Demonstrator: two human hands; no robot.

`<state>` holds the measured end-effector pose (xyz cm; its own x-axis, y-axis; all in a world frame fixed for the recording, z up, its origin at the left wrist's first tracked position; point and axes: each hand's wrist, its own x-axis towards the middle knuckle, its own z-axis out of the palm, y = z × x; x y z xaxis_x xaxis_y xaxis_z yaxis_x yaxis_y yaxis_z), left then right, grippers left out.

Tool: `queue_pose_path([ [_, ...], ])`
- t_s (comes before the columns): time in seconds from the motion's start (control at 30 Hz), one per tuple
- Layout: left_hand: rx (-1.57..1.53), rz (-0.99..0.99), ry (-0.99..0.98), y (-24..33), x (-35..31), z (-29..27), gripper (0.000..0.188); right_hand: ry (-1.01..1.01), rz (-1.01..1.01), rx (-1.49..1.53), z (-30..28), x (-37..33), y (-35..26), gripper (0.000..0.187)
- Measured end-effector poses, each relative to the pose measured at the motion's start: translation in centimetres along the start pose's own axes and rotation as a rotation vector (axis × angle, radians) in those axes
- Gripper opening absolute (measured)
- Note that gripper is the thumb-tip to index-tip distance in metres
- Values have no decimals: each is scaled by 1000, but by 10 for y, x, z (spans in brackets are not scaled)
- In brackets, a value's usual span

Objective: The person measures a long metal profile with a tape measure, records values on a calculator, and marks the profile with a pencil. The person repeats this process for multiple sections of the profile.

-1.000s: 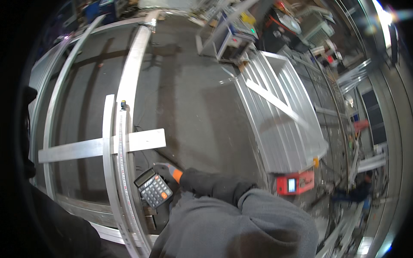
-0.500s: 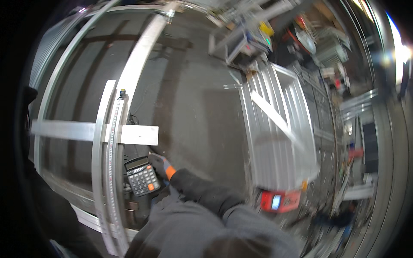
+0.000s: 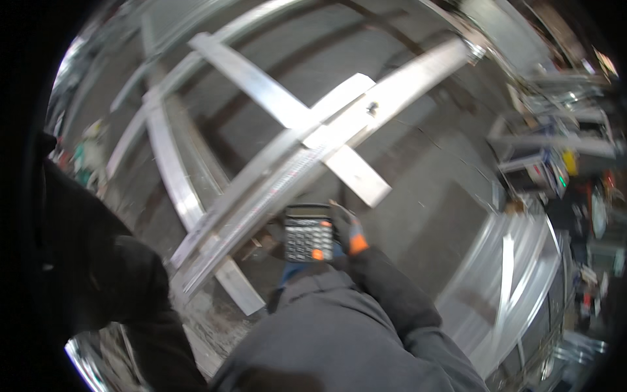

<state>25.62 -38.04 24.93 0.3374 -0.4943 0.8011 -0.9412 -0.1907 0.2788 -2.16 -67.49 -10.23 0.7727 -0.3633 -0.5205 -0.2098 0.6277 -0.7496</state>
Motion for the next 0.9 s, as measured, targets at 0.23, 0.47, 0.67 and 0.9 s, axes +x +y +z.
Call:
queue_pose_path([
  [0.23,-5,-41,98,39,-14,-20,36,-188,-129,-292,5,25,-7,38],
  [0.47,-121,-597,277,16,-182,8,36,-315,-167,-481,51,43,4,37],
  [0.67,-614,-1524,535,81,-354,122,34,-461,-25,-631,106,43,27,37],
  [0.9,-697,-1674,581,129,-420,126,39,-724,18,-735,149,15,53,42],
])
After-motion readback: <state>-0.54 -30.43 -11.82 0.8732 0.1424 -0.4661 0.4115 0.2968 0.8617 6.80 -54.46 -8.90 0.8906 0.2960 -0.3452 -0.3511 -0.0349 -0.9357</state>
